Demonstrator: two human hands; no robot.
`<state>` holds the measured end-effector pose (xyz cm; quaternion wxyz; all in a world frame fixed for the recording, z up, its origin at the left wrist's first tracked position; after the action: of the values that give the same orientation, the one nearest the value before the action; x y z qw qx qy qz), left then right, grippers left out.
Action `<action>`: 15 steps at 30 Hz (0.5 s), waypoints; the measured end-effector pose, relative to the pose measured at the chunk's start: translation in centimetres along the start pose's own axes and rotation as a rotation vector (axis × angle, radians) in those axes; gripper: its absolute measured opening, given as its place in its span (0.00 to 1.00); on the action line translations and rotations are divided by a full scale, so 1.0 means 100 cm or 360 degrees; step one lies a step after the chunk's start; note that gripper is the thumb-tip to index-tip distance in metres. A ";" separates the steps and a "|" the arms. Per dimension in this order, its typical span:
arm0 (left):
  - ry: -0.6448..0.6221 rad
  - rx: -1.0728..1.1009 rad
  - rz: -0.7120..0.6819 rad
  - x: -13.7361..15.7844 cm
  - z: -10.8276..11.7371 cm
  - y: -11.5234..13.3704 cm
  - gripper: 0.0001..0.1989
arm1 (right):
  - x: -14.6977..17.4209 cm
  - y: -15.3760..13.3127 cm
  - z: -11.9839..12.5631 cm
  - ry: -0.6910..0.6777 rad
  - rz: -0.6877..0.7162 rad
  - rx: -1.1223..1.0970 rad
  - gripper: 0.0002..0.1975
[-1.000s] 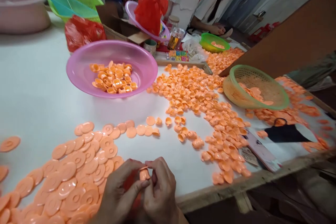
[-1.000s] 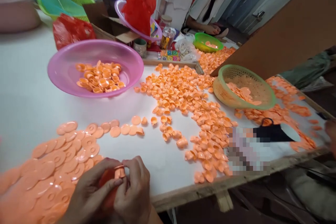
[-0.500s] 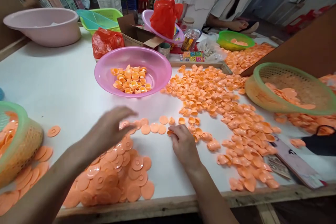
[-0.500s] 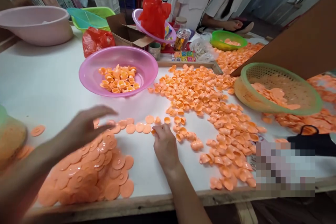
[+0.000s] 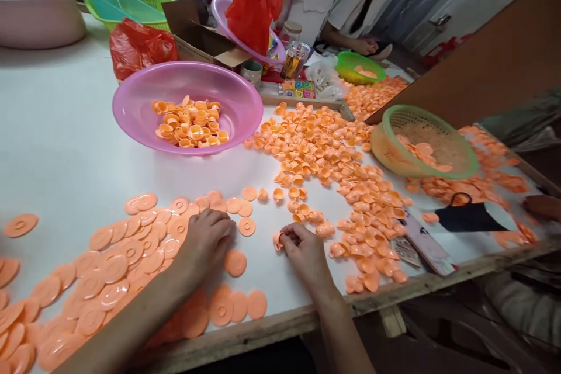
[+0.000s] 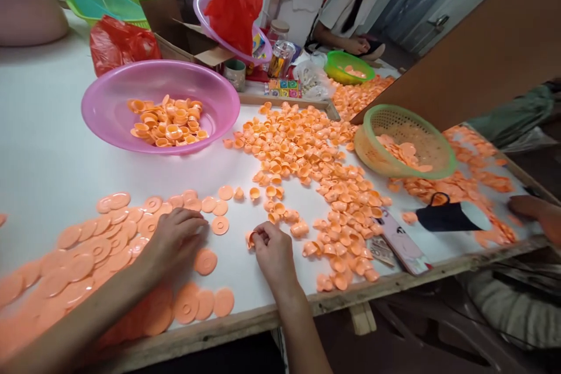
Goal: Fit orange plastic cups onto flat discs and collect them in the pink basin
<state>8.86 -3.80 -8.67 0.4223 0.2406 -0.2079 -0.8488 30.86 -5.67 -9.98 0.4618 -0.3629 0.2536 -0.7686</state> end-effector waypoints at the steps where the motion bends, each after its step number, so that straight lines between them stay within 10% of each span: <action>1: 0.0000 -0.0008 0.0006 0.002 -0.001 -0.001 0.10 | 0.000 0.002 0.000 -0.0017 -0.0044 -0.0060 0.05; 15: -0.0046 0.0185 0.0038 -0.017 -0.022 0.006 0.09 | -0.013 -0.043 -0.048 -0.0229 -0.0109 -0.0093 0.07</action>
<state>11.40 -3.09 -9.65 0.4145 0.2500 -0.2659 -0.8337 25.21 -2.39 -10.21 0.4416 -0.4390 0.2296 -0.7480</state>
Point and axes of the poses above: each hand's wrist, its own x-axis away from the middle knuckle, its own z-axis out of the back of the hand, y = z × x, the point moved 7 cm from there along -x, towards the middle knuckle, and after that the axes turned 15 degrees about -z, right-handed, at the moved point
